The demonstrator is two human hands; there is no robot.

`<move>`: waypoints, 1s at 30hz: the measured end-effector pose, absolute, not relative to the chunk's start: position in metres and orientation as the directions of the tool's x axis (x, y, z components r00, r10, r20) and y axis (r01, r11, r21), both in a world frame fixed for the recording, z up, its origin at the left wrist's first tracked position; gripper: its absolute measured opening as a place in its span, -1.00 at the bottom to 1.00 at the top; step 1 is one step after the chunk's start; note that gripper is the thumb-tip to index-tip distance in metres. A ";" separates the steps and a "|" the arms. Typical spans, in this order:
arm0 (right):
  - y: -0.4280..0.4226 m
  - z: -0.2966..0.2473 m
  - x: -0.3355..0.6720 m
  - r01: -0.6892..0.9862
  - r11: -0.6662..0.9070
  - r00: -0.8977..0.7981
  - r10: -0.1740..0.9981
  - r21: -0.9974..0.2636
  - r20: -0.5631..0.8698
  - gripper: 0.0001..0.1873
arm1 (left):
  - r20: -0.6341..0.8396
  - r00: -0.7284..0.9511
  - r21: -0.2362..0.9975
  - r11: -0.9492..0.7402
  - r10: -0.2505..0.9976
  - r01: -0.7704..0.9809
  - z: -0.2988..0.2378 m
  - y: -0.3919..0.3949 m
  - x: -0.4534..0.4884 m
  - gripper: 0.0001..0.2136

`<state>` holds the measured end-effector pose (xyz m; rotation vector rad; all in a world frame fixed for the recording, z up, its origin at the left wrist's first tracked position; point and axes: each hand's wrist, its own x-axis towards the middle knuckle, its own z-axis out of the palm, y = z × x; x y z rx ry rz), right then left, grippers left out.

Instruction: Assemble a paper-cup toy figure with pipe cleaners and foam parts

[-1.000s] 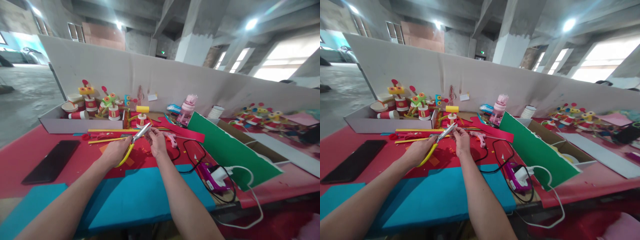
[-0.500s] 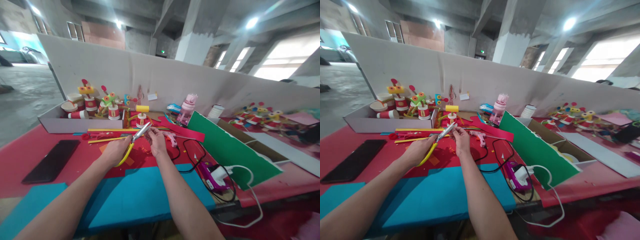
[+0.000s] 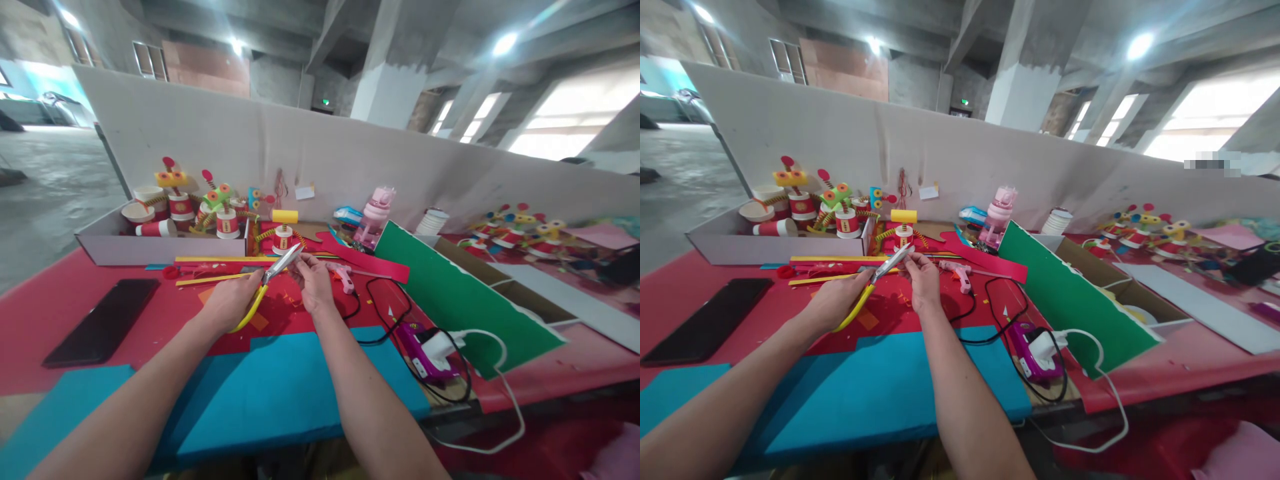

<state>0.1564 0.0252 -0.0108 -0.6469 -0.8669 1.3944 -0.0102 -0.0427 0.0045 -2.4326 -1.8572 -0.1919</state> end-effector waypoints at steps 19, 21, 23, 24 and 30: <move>0.028 -0.012 0.159 -0.527 0.129 -0.023 0.986 -0.840 0.166 -0.78 | 0.139 0.258 0.025 -0.264 0.956 0.964 0.008 -0.045 -0.009 -0.66; 0.028 -0.013 0.159 -0.520 0.132 -0.020 0.986 -0.844 0.166 -0.77 | 0.138 0.261 0.029 -0.267 0.955 0.963 0.009 -0.045 -0.009 -0.66; 0.028 -0.013 0.160 -0.502 0.136 -0.017 0.986 -0.854 0.166 -0.77 | 0.132 0.261 0.032 -0.267 0.956 0.963 0.009 -0.045 -0.009 -0.66; 0.028 -0.013 0.160 -0.492 0.138 -0.017 0.986 -0.860 0.167 -0.76 | 0.129 0.260 0.032 -0.267 0.957 0.963 0.009 -0.045 -0.009 -0.66; 0.028 -0.012 0.161 -0.476 0.139 -0.012 0.986 -0.868 0.165 -0.72 | 0.133 0.276 0.023 -0.281 0.952 0.959 0.006 -0.043 -0.012 -0.68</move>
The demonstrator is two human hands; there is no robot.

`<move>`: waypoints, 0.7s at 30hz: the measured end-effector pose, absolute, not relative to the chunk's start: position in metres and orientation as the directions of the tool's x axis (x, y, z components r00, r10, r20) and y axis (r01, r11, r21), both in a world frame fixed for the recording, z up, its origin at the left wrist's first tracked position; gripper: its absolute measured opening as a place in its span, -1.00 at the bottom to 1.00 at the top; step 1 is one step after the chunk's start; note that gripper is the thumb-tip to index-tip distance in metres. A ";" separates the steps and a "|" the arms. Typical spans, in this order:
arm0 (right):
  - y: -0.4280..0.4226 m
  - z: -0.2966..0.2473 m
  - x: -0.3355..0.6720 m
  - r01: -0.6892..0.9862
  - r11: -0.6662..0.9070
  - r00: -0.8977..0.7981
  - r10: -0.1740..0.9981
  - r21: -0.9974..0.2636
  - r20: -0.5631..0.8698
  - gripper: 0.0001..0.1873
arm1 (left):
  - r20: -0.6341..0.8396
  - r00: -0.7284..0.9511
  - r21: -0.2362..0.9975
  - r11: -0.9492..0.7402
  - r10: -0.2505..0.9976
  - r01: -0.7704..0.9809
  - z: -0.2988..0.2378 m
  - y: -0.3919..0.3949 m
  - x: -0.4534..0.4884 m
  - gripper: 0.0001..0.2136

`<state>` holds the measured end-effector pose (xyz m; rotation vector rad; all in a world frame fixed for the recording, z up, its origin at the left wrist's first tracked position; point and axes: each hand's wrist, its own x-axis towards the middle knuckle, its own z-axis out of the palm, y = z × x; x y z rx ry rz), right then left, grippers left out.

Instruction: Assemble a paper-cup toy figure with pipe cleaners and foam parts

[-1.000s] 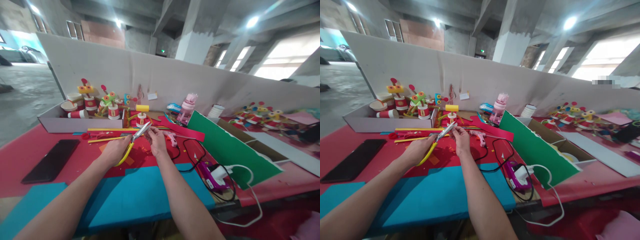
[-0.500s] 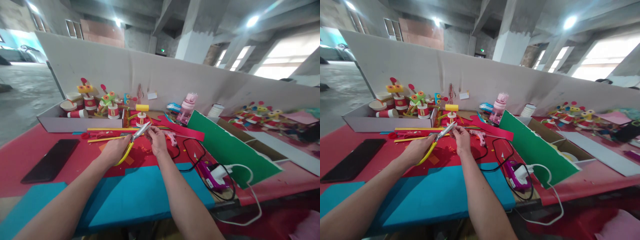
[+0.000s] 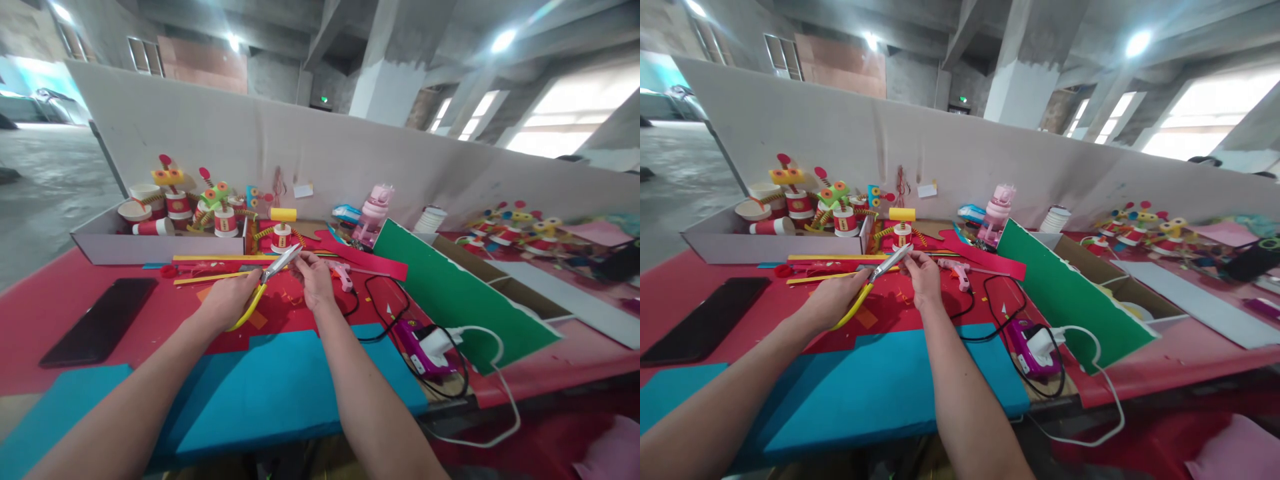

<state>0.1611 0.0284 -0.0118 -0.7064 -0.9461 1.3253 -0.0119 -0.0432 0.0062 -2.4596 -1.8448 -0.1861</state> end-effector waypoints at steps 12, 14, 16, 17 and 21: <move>0.031 -0.014 0.167 -0.400 0.143 -0.034 0.985 -0.905 0.170 -0.75 | 0.120 0.285 0.004 -0.287 0.951 0.958 0.004 -0.041 -0.014 -0.68; 0.032 -0.014 0.168 -0.389 0.141 -0.034 0.985 -0.910 0.167 -0.75 | 0.117 0.284 0.004 -0.286 0.952 0.958 0.004 -0.042 -0.015 -0.68; 0.033 -0.015 0.169 -0.381 0.141 -0.037 0.985 -0.914 0.167 -0.75 | 0.110 0.277 0.007 -0.279 0.955 0.960 0.005 -0.042 -0.015 -0.68; 0.033 -0.015 0.169 -0.377 0.143 -0.040 0.985 -0.915 0.170 -0.75 | 0.106 0.274 0.011 -0.277 0.956 0.961 0.005 -0.042 -0.015 -0.67; 0.035 -0.017 0.171 -0.354 0.162 -0.048 0.980 -0.921 0.191 -0.75 | 0.100 0.276 0.026 -0.280 0.956 0.960 0.007 -0.043 -0.014 -0.67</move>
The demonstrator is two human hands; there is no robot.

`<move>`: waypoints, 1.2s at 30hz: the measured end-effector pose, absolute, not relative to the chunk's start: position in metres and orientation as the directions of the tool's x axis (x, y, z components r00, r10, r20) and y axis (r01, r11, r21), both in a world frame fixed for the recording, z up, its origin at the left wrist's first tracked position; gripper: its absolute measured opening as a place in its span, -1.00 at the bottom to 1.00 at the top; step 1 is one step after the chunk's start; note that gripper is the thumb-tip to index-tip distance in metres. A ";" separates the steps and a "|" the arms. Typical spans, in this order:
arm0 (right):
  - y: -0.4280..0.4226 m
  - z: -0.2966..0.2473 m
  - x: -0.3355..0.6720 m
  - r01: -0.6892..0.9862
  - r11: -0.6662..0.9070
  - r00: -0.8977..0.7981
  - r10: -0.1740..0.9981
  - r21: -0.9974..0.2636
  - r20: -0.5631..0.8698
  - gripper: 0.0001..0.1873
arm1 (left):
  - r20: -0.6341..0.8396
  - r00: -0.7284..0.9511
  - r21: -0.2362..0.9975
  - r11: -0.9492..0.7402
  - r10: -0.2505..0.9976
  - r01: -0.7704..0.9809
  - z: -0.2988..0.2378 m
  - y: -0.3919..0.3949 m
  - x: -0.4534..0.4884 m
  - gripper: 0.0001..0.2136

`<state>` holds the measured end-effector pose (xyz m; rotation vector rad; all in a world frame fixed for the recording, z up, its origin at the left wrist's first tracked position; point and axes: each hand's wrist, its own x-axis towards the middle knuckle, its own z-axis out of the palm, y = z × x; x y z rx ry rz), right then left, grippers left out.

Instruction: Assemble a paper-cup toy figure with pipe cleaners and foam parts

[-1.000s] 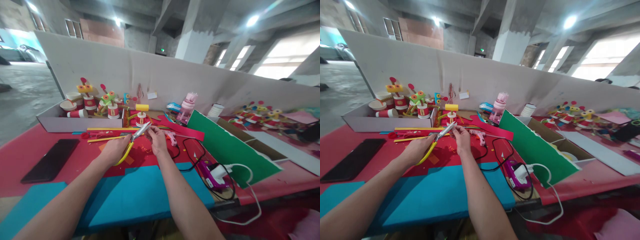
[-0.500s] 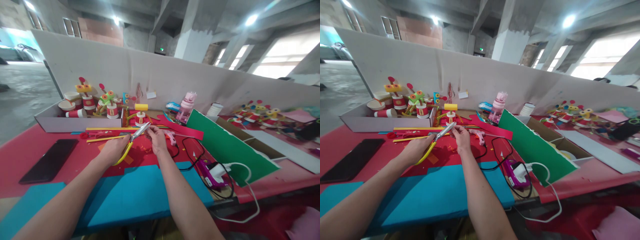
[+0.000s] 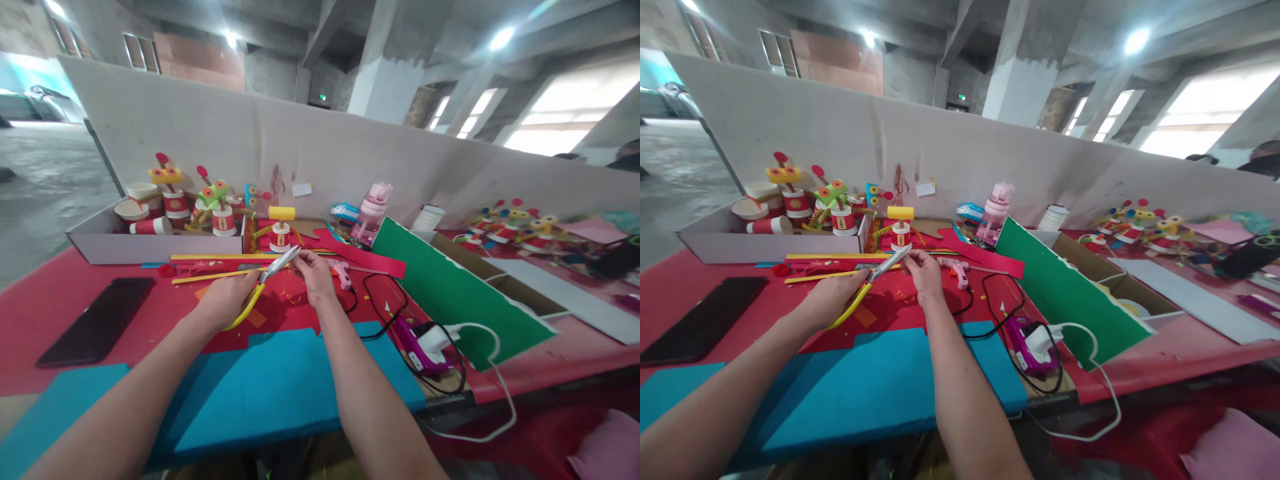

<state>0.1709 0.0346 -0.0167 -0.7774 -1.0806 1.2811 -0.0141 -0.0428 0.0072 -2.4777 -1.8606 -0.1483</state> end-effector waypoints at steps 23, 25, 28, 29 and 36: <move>0.026 -0.014 0.164 -0.355 0.152 -0.127 0.970 -0.922 0.208 -0.68 | 0.291 0.036 0.831 -0.271 0.956 0.485 -0.006 -0.030 -0.018 -0.64; 0.023 -0.015 0.159 -0.354 0.148 -0.172 0.960 -0.923 0.220 -0.64 | 0.251 -0.029 0.946 -0.239 0.967 0.217 -0.009 -0.027 -0.015 -0.58; 0.020 -0.016 0.153 -0.315 0.148 -0.241 0.943 -0.937 0.230 -0.62 | 0.194 -0.063 0.981 -0.196 0.979 -0.014 -0.008 -0.025 -0.012 -0.48; 0.018 -0.016 0.152 -0.292 0.150 -0.270 0.935 -0.944 0.232 -0.62 | 0.184 -0.064 0.981 -0.187 0.981 -0.056 -0.007 -0.026 -0.012 -0.44; 0.010 -0.015 0.148 -0.164 0.231 -0.412 0.867 -0.959 0.279 -0.66 | 0.216 -0.043 0.975 -0.218 0.975 -0.034 -0.008 -0.026 -0.013 -0.45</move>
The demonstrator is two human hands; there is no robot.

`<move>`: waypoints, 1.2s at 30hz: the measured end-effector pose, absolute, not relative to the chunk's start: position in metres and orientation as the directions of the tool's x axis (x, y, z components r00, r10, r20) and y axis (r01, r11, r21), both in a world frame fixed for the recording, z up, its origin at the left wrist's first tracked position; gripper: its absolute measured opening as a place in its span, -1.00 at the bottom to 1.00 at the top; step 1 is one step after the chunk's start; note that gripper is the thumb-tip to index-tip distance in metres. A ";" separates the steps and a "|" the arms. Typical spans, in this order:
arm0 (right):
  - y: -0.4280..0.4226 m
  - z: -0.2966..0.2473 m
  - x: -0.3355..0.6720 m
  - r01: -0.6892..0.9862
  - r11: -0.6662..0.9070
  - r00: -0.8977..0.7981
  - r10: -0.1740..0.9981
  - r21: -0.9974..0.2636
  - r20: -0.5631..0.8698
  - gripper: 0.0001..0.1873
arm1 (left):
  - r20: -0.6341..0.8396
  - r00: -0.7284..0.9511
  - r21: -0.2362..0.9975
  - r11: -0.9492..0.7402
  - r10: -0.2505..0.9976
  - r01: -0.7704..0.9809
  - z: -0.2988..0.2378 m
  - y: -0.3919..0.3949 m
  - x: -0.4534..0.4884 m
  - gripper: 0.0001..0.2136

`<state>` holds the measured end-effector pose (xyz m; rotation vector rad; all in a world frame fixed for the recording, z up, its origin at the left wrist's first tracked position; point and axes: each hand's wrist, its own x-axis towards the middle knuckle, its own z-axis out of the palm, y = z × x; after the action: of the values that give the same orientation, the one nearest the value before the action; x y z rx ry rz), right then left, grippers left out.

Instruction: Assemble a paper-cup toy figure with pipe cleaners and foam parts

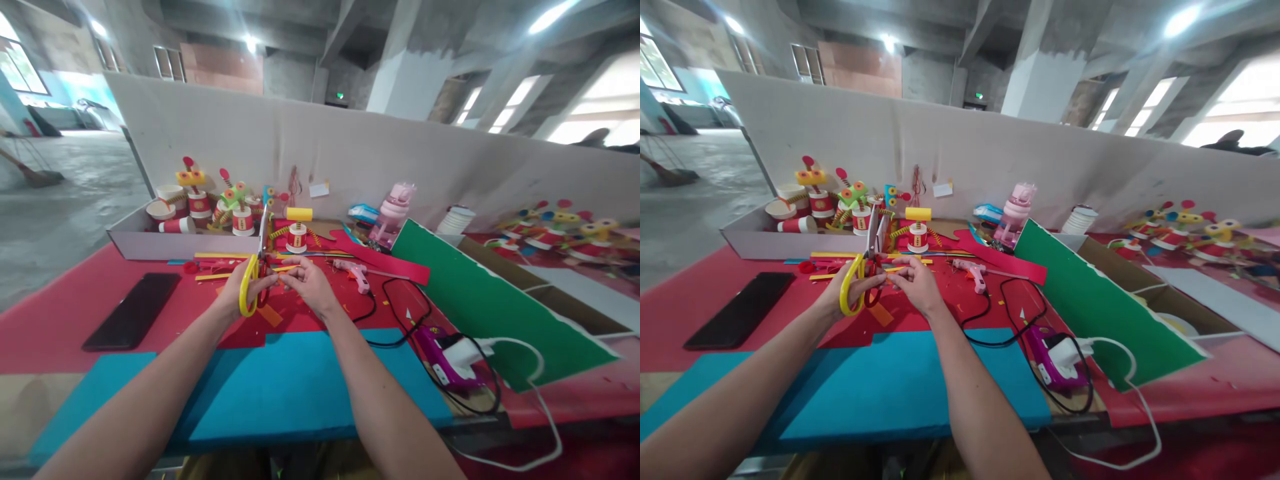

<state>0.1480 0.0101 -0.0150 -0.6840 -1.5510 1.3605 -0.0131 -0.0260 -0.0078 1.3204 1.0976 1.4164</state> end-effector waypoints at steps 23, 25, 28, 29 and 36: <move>0.004 -0.028 0.126 -0.336 -0.052 -0.331 0.941 -0.940 0.066 -0.66 | 0.199 -0.183 0.967 -0.223 0.963 -0.121 -0.006 -0.025 -0.011 -0.48; 0.007 -0.026 0.130 -0.270 0.017 -0.321 0.941 -0.963 0.107 -0.70 | 0.194 -0.139 0.978 -0.202 0.971 -0.048 -0.005 -0.026 -0.012 -0.51; 0.007 -0.020 0.139 -0.151 0.084 -0.379 0.915 -0.985 0.136 -0.75 | 0.169 -0.067 0.985 -0.170 0.983 -0.018 -0.004 -0.028 -0.012 -0.51; 0.007 -0.018 0.141 -0.120 0.090 -0.403 0.906 -0.989 0.132 -0.76 | 0.164 -0.045 0.986 -0.165 0.985 -0.017 -0.005 -0.028 -0.012 -0.51; 0.007 -0.019 0.142 -0.150 0.029 -0.362 0.929 -0.988 0.083 -0.77 | 0.179 -0.015 0.984 -0.179 0.984 0.007 -0.011 -0.025 -0.015 -0.50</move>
<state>0.1423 0.0073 -0.0191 -0.8580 -1.3916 1.4969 -0.0147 -0.0250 -0.0106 1.3373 1.1341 1.3503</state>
